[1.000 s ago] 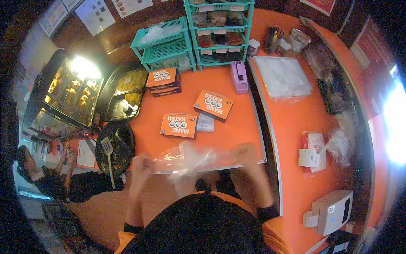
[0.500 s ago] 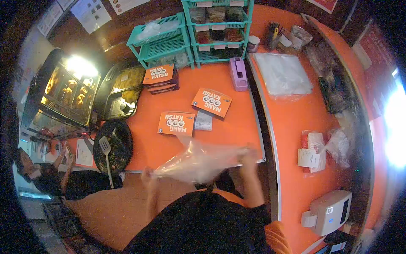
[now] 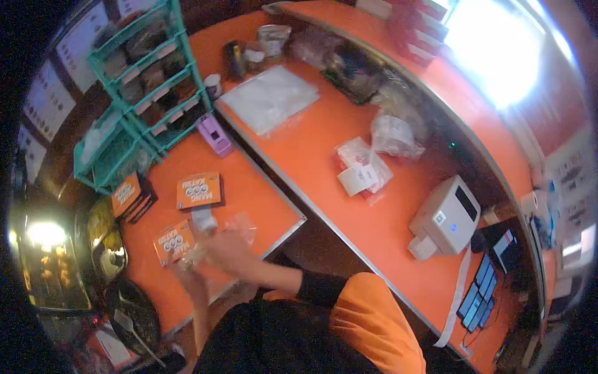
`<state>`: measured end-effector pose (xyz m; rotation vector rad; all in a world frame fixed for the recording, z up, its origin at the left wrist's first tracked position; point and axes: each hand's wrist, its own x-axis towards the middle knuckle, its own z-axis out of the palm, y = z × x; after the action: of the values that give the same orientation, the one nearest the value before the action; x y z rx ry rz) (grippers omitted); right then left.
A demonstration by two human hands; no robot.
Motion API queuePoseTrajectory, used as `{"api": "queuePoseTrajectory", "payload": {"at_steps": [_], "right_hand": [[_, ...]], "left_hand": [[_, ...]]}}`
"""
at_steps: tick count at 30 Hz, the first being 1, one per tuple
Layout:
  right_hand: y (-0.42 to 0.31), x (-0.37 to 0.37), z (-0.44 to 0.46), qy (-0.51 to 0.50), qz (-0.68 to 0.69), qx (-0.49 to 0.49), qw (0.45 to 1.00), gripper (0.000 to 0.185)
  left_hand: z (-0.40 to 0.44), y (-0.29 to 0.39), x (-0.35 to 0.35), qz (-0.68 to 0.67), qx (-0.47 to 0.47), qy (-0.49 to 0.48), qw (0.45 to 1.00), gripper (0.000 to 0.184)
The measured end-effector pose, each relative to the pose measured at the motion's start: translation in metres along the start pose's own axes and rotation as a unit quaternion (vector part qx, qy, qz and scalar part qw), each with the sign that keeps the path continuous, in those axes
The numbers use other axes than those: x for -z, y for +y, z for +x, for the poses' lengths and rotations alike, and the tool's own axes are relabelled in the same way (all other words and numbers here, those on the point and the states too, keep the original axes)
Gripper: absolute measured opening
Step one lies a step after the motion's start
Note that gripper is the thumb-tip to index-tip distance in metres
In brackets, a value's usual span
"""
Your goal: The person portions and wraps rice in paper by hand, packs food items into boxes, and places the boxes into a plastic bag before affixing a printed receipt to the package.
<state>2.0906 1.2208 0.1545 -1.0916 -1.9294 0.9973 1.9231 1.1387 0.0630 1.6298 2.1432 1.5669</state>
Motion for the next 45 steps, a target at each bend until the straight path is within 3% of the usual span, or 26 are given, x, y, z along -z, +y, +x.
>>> {"api": "queuePoseTrajectory", "payload": {"at_steps": [2, 4, 7, 8, 9, 11, 15, 16, 17, 18, 19, 21, 23, 24, 26, 27, 29, 31, 35, 36, 38, 39, 40, 42, 44, 45], "right_hand": [[0.040, 0.045, 0.014, 0.114, -0.067, -0.068, 0.989, 0.043], [0.097, 0.062, 0.024, 0.212, -0.250, -0.020, 0.945, 0.046], [0.090, 0.053, 0.003, 0.259, -0.305, 0.132, 0.907, 0.035], [0.070, 0.045, -0.007, 0.106, 0.037, -0.032, 0.993, 0.035], [0.051, 0.043, -0.012, -0.064, 0.375, -0.185, 0.906, 0.035], [0.048, 0.052, -0.009, -0.107, 0.434, -0.161, 0.880, 0.032], [0.048, 0.082, -0.002, -0.267, 0.639, -0.054, 0.719, 0.024], [0.042, 0.098, 0.001, -0.251, 0.424, -0.083, 0.866, 0.024], [0.051, 0.096, 0.002, -0.255, 0.424, -0.084, 0.865, 0.024], [0.071, 0.089, 0.002, -0.235, 0.128, -0.017, 0.963, 0.023], [0.091, 0.082, 0.003, -0.149, -0.053, -0.001, 0.987, 0.022], [0.133, 0.071, 0.008, -0.004, -0.293, -0.062, 0.954, 0.022], [0.175, 0.071, 0.016, 0.048, -0.407, -0.136, 0.902, 0.024], [0.180, 0.067, 0.015, 0.116, -0.429, -0.134, 0.886, 0.021], [0.185, 0.063, 0.016, 0.167, -0.433, -0.115, 0.878, 0.019], [0.170, 0.079, 0.020, 0.074, -0.349, -0.066, 0.932, 0.019], [0.158, 0.069, 0.028, -0.047, -0.251, -0.002, 0.967, 0.018], [0.157, 0.042, 0.031, -0.096, 0.047, -0.060, 0.992, 0.021], [0.222, 0.022, 0.019, -0.176, -0.342, 0.052, 0.922, 0.026], [0.222, 0.022, 0.021, -0.186, -0.385, 0.062, 0.902, 0.027], [0.174, 0.031, 0.017, -0.158, -0.367, -0.140, 0.906, 0.039], [0.182, 0.030, 0.015, -0.166, -0.366, -0.133, 0.906, 0.039], [0.194, 0.032, 0.013, -0.190, -0.351, -0.098, 0.912, 0.045], [0.148, 0.040, 0.016, -0.159, -0.281, -0.068, 0.944, 0.037], [0.181, 0.027, 0.012, -0.199, -0.283, -0.086, 0.934, 0.042], [0.196, 0.025, 0.010, -0.220, -0.286, -0.095, 0.928, 0.045]], "left_hand": [[0.003, -0.078, 0.047, 0.127, -0.028, -0.023, 0.991, 0.019], [0.008, -0.062, 0.062, 0.202, -0.033, -0.027, 0.978, 0.018], [0.011, -0.046, 0.057, 0.336, -0.086, -0.004, 0.938, 0.022], [0.011, -0.045, 0.053, 0.385, -0.139, 0.027, 0.912, 0.025], [0.008, -0.060, 0.057, 0.385, -0.145, 0.023, 0.911, 0.025], [0.000, -0.107, 0.073, 0.101, 0.099, -0.058, 0.988, 0.031], [0.015, -0.128, 0.087, 0.214, 0.169, -0.267, 0.924, 0.041], [0.017, -0.125, 0.082, 0.004, 0.257, -0.256, 0.932, 0.045], [0.019, -0.121, 0.083, -0.169, 0.329, -0.234, 0.899, 0.047], [0.026, -0.102, 0.082, -0.328, 0.399, -0.193, 0.834, 0.049], [0.029, -0.075, 0.078, -0.325, 0.400, -0.194, 0.835, 0.049], [0.030, -0.046, 0.077, -0.521, 0.354, -0.153, 0.762, 0.047], [0.009, -0.108, 0.069, -0.729, 0.243, -0.273, 0.579, 0.048], [0.002, -0.104, 0.069, -0.709, 0.301, -0.296, 0.564, 0.045], [-0.001, -0.087, 0.079, -0.606, 0.418, -0.328, 0.593, 0.041], [0.012, -0.054, 0.070, -0.519, 0.476, -0.338, 0.625, 0.038], [0.014, -0.024, 0.053, -0.139, 0.309, -0.465, 0.818, 0.041], [-0.009, -0.027, 0.017, 0.035, 0.064, -0.296, 0.952, 0.049], [-0.017, -0.050, 0.020, 0.193, 0.122, -0.199, 0.953, 0.062], [-0.011, -0.045, 0.027, 0.248, 0.158, -0.286, 0.912, 0.061], [-0.017, -0.045, 0.032, 0.265, 0.209, -0.341, 0.877, 0.047], [-0.030, -0.055, 0.024, 0.268, 0.218, -0.336, 0.876, 0.047], [-0.045, -0.070, 0.011, 0.199, 0.155, -0.210, 0.944, 0.042], [-0.054, -0.071, -0.002, 0.132, 0.090, -0.076, 0.984, 0.037], [-0.062, -0.068, -0.017, 0.016, 0.236, -0.242, 0.941, 0.044], [-0.069, -0.074, -0.020, 0.016, 0.244, -0.237, 0.940, 0.044]]}}
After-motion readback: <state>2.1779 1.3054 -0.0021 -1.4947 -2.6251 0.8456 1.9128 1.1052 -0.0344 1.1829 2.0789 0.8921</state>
